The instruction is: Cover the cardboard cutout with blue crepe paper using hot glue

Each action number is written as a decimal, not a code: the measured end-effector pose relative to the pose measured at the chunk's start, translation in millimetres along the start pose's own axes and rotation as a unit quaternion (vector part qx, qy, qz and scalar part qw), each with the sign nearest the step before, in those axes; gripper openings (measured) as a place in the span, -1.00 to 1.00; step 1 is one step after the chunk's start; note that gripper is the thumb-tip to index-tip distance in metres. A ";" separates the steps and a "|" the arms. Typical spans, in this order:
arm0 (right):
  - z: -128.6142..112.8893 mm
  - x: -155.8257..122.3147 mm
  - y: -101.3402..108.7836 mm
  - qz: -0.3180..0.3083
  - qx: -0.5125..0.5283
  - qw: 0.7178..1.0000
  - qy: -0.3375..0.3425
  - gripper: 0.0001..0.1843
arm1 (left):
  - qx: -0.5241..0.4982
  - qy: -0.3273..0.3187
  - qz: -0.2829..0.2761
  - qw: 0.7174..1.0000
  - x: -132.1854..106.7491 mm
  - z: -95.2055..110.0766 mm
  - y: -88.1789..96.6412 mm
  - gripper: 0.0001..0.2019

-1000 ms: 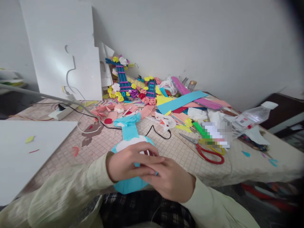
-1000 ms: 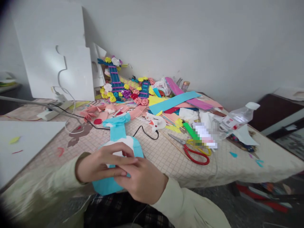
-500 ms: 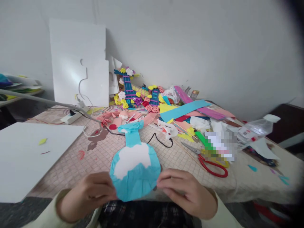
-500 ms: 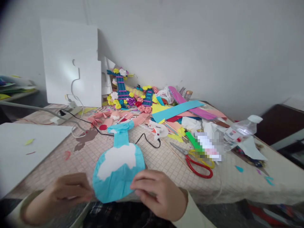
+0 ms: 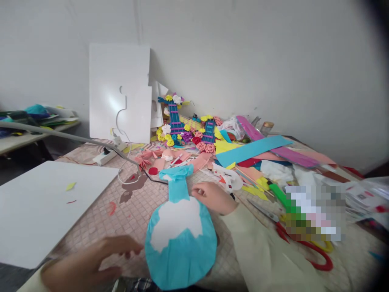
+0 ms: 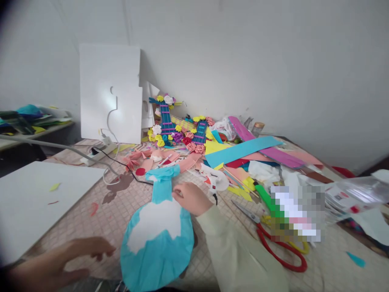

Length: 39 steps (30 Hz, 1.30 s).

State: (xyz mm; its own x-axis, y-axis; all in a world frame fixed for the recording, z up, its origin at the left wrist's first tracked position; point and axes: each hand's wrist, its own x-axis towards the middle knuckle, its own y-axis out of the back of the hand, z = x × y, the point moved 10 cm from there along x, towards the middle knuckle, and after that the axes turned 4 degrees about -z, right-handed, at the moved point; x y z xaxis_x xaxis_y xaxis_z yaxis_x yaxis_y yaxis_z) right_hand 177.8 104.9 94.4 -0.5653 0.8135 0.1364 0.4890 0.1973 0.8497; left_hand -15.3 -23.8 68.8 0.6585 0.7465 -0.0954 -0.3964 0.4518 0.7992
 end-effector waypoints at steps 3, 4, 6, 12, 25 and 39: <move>3.1 25.8 -15.5 0.027 -0.020 0.999 -0.016 -0.82 | -0.005 -0.041 0.025 0.999 61.2 -10.4 22.8 -0.72; 3.7 29.9 -21.3 0.027 -0.011 0.999 -0.016 -0.86 | 0.008 -0.041 0.079 0.996 80.4 -19.5 37.5 -0.72; 4.4 32.7 -31.3 0.019 0.012 1.000 -0.013 -0.96 | 0.049 -0.015 0.160 0.986 115.5 -45.1 59.1 -0.67; 2.2 21.9 -52.2 -0.056 0.132 0.990 0.000 -0.56 | 0.085 0.108 0.195 0.971 181.3 -121.8 73.6 -0.63; 57.0 9.3 6.9 0.247 0.189 0.940 -0.137 -0.53 | 0.056 0.052 0.118 0.990 195.2 -80.5 58.1 -0.69; 84.2 12.7 -21.2 0.128 0.362 0.904 -0.188 -0.68 | 0.126 0.079 0.181 0.972 201.3 -39.6 55.9 -0.61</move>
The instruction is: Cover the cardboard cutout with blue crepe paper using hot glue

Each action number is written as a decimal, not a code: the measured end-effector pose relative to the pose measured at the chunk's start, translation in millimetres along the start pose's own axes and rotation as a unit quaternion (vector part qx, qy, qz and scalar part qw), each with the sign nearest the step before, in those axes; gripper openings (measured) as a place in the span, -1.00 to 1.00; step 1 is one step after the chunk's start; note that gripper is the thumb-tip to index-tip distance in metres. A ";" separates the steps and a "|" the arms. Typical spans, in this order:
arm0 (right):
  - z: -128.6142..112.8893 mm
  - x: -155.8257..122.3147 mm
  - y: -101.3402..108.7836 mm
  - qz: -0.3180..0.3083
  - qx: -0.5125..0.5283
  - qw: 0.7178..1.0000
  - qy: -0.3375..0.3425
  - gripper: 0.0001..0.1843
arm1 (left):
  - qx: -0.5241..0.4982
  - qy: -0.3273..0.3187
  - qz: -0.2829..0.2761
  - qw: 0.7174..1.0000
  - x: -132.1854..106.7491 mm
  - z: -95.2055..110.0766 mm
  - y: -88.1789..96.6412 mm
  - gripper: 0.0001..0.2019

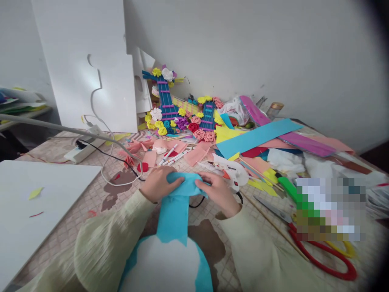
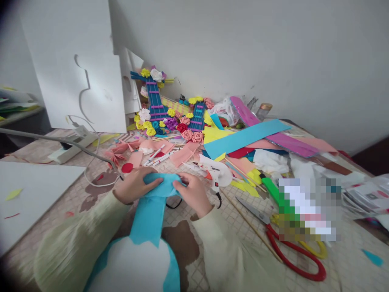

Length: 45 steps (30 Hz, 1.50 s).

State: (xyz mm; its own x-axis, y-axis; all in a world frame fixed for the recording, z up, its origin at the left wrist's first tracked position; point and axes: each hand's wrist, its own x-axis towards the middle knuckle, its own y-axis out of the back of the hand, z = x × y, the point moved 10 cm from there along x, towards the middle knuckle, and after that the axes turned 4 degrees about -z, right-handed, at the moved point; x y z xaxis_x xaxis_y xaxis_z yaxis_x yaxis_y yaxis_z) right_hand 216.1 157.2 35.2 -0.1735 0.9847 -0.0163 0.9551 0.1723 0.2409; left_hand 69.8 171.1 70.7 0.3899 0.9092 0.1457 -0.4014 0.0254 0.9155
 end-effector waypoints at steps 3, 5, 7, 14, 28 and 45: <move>3.6 -1.9 2.1 -0.004 0.009 1.000 -0.020 -0.72 | -0.012 0.006 0.026 1.000 -5.7 -7.4 4.9 -0.62; 6.0 -3.4 -4.1 -0.041 0.018 0.998 -0.042 -0.74 | -0.015 0.013 0.035 0.999 -8.6 -12.4 7.8 -0.61; 8.7 -5.7 -11.6 -0.078 0.041 0.994 -0.066 -0.71 | -0.020 0.019 0.038 0.999 -10.3 -17.3 9.2 -0.62; 15.7 -10.1 -14.1 -0.085 0.012 0.991 -0.105 -0.65 | -0.050 0.016 0.010 0.999 -7.4 -30.5 1.6 -0.64; -5.7 -13.5 -25.6 -0.109 -0.131 0.985 -0.005 -0.64 | -0.041 -0.179 0.049 0.982 -29.4 55.0 -9.8 -0.59; 12.8 -8.4 -25.5 -0.099 -0.042 0.993 -0.050 -0.79 | -0.099 -0.082 0.128 0.983 -26.2 29.4 10.6 -0.85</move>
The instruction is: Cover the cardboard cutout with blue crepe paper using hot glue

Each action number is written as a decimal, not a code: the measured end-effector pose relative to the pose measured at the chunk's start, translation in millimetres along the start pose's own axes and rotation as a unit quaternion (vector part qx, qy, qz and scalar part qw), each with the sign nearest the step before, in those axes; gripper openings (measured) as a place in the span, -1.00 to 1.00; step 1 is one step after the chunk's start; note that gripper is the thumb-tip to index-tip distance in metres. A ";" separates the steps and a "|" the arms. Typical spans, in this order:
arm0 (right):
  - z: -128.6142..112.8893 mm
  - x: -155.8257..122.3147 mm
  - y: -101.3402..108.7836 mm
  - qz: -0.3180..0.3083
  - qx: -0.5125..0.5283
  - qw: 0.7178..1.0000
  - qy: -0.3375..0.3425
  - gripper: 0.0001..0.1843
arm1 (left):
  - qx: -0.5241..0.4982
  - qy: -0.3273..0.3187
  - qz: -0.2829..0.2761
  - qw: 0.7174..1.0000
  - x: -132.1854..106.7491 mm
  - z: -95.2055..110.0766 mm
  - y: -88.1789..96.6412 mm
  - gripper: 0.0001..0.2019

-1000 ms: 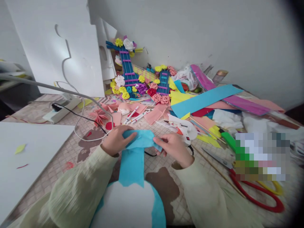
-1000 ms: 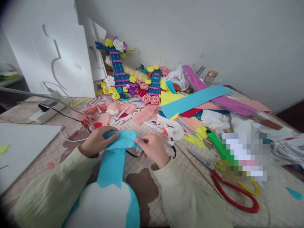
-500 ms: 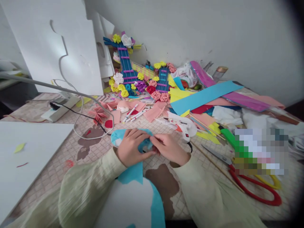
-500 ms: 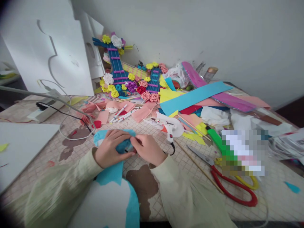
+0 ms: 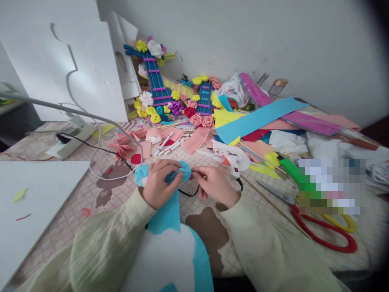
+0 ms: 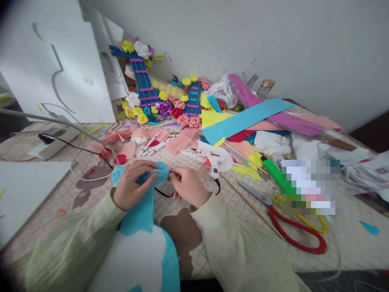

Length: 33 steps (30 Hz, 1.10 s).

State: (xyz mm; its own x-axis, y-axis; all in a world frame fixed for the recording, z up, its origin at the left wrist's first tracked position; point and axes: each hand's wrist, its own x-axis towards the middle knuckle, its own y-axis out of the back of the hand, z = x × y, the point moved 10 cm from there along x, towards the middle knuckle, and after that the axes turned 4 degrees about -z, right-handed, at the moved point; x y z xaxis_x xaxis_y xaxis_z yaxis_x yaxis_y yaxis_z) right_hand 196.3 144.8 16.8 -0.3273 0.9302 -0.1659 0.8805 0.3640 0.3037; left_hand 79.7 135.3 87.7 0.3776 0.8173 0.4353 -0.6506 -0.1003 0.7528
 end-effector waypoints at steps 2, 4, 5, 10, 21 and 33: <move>1.4 -0.2 -8.3 -0.022 0.052 0.998 -0.007 -0.79 | 0.004 0.002 -0.008 1.000 0.2 -0.1 0.5 -0.88; 1.9 0.1 -11.2 -0.018 0.102 0.995 -0.009 -0.80 | 0.012 0.008 -0.009 1.000 0.1 0.3 2.2 -0.92; 2.5 0.4 -12.1 -0.015 0.123 0.992 -0.011 -0.81 | 0.015 0.011 -0.007 1.000 0.2 0.6 3.4 -0.92; 3.8 1.9 -14.3 -0.002 0.167 0.986 -0.010 -0.81 | 0.015 -0.006 -0.004 1.000 2.6 7.0 5.6 -0.86; 0.7 1.4 -18.8 -0.011 0.193 0.981 -0.003 -0.84 | 0.121 0.006 0.049 0.991 1.6 4.8 21.6 -0.81; -0.6 2.4 -22.8 -0.024 0.239 0.971 0.000 -0.69 | -0.035 0.048 -0.048 0.997 6.5 -14.3 10.2 -0.81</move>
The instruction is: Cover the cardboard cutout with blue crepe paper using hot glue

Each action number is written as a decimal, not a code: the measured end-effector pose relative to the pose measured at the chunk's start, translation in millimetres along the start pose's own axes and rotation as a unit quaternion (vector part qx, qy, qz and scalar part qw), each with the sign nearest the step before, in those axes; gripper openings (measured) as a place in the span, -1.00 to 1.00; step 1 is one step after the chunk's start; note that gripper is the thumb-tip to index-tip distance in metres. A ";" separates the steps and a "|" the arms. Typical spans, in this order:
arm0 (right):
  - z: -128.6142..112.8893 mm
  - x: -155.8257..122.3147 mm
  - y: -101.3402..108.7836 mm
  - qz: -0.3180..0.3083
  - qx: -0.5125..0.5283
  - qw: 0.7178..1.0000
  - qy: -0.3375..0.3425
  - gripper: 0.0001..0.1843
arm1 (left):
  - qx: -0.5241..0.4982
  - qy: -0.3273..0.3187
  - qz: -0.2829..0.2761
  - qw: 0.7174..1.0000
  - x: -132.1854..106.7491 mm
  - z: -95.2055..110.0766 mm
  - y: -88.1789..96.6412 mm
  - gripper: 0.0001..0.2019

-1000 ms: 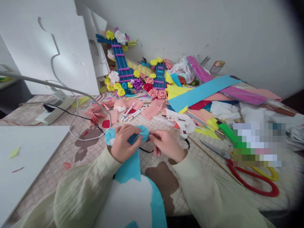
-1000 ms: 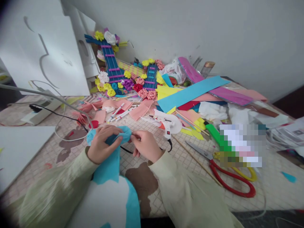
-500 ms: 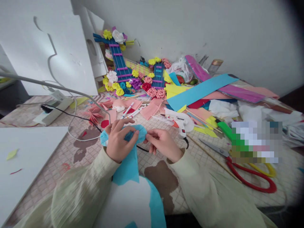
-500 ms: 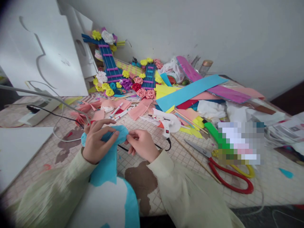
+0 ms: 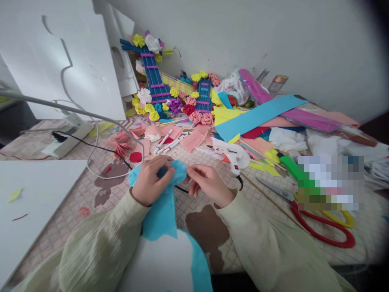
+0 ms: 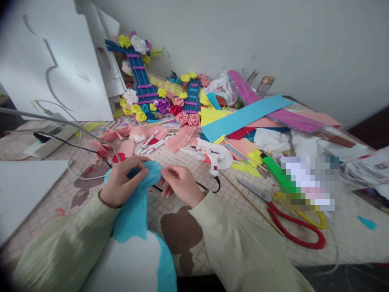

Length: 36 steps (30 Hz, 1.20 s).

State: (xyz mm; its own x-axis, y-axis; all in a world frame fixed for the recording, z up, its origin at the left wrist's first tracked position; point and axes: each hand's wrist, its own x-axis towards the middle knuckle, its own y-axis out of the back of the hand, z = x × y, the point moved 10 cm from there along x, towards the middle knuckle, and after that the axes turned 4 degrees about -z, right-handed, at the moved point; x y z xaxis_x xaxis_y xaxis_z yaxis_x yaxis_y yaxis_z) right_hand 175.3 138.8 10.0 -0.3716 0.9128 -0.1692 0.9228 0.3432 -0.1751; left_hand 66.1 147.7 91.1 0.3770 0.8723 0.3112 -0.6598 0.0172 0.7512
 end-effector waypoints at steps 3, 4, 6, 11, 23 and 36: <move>0.1 0.5 1.4 0.009 -0.020 1.000 0.009 -0.70 | -0.015 -0.007 -0.003 1.000 0.0 2.3 -0.2 -0.81; -0.2 0.5 2.6 0.017 -0.028 0.999 0.015 -0.70 | -0.020 -0.009 -0.005 1.000 0.2 2.6 -0.6 -0.82; -0.1 0.3 5.6 0.036 -0.038 0.998 0.023 -0.72 | -0.027 -0.013 -0.008 1.000 0.5 3.1 -1.6 -0.83; 2.0 0.4 6.3 0.045 -0.022 0.999 0.021 -0.70 | -0.033 -0.011 -0.012 0.999 0.9 1.7 -2.1 -0.84; -0.1 0.0 -1.8 0.017 -0.087 0.995 0.035 -0.60 | -0.032 -0.027 -0.015 0.999 0.6 7.4 -3.8 -0.84; -2.8 -0.5 5.7 0.068 -0.096 0.993 0.034 -0.57 | -0.026 -0.052 -0.019 0.998 -1.6 15.2 -5.9 -0.82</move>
State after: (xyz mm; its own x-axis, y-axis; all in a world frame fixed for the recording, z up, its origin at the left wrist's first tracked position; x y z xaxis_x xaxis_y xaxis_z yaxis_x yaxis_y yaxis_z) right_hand 181.0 140.9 11.9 -0.2410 0.9640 -0.1121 0.9687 0.2460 0.0334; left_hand 79.4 138.7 95.0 0.4650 0.8158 0.3440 -0.6765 0.0768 0.7324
